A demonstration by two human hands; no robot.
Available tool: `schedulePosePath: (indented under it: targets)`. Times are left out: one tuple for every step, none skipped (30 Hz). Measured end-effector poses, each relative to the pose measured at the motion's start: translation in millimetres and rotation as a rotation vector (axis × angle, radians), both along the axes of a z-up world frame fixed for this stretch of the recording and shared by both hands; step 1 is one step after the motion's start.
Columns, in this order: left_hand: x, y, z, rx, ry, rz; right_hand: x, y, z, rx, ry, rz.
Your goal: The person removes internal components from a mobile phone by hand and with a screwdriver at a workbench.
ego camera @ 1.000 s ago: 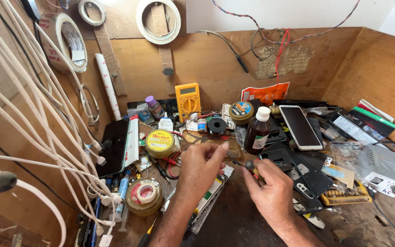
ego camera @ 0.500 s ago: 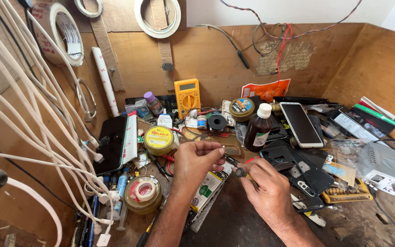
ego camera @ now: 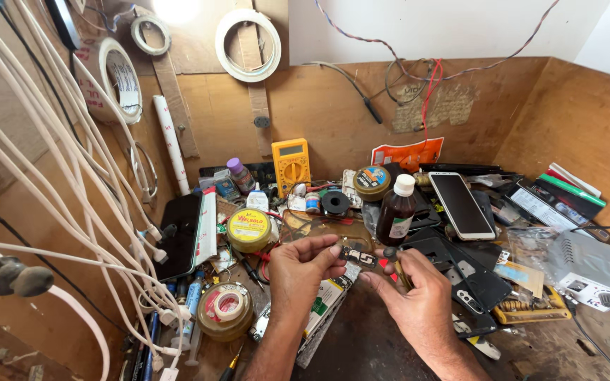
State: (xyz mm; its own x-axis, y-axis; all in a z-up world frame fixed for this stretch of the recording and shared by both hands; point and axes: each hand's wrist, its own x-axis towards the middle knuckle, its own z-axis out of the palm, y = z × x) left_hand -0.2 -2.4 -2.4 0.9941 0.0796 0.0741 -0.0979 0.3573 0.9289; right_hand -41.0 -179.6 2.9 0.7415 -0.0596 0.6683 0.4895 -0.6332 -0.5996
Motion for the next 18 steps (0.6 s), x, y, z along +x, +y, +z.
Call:
schedulePosePath:
  targets:
    - [0.5,-0.6,-0.9,-0.017,0.002,-0.006,-0.1,-0.2,-0.2,0.008,-0.004,-0.007]
    - [0.8,-1.1,-1.8,-0.033,0.004,-0.012,-0.7,-0.1,-0.6,0.015,-0.008,-0.015]
    - [0.8,-0.7,-2.4,-0.05,0.006,-0.015,-1.1,0.7,-0.7,0.023,-0.011,-0.019]
    - [0.7,-0.1,-2.9,-0.051,0.009,-0.018,-1.4,1.4,-0.7,0.041,0.009,-0.022]
    - [0.5,-0.4,-3.4,-0.052,0.013,-0.023,-2.2,0.9,-0.9,0.058,0.029,-0.027]
    - [0.4,-0.7,-3.8,-0.053,0.016,-0.027,-2.7,0.2,-1.2,0.075,0.048,-0.031]
    - [0.2,-0.6,-3.9,-0.072,0.035,-0.034,-2.5,-0.3,-1.6,0.081,0.033,-0.004]
    - [-0.1,-0.3,-4.0,-0.091,0.055,-0.042,-2.4,-0.8,-2.2,0.087,0.017,0.023]
    - [-0.7,-0.1,-4.4,-0.11,0.075,-0.049,-2.1,-1.6,-3.3,0.093,0.002,0.05]
    - [-1.2,0.0,-5.0,-0.118,0.088,-0.055,-1.2,-2.2,-4.6,0.086,-0.02,0.058]
    - [-1.6,-0.1,-5.6,-0.127,0.1,-0.06,0.1,-2.4,-6.0,0.079,-0.042,0.067]
    - [-1.9,-0.4,-6.4,-0.136,0.112,-0.066,1.1,-2.7,-7.5,0.072,-0.064,0.076]
    - [-2.2,-1.5,-7.5,-0.14,0.121,-0.069,1.5,-3.3,-9.3,0.082,-0.044,0.072]
    - [-2.4,-2.8,-8.4,-0.143,0.13,-0.071,1.8,-4.0,-10.5,0.091,-0.024,0.067]
    - [-2.4,-2.9,-8.8,-0.146,0.137,-0.071,2.5,-3.5,-10.9,0.102,-0.007,0.065]
    - [-2.7,-2.9,-9.1,-0.137,0.138,-0.045,2.5,-3.1,-10.8,0.102,0.021,0.046]
    - [-2.9,-3.2,-9.3,-0.129,0.139,-0.02,2.2,-3.1,-10.1,0.1,0.049,0.026]
    - [-3.0,-2.9,-9.3,-0.121,0.14,0.006,1.9,-2.6,-9.1,0.099,0.077,0.006]
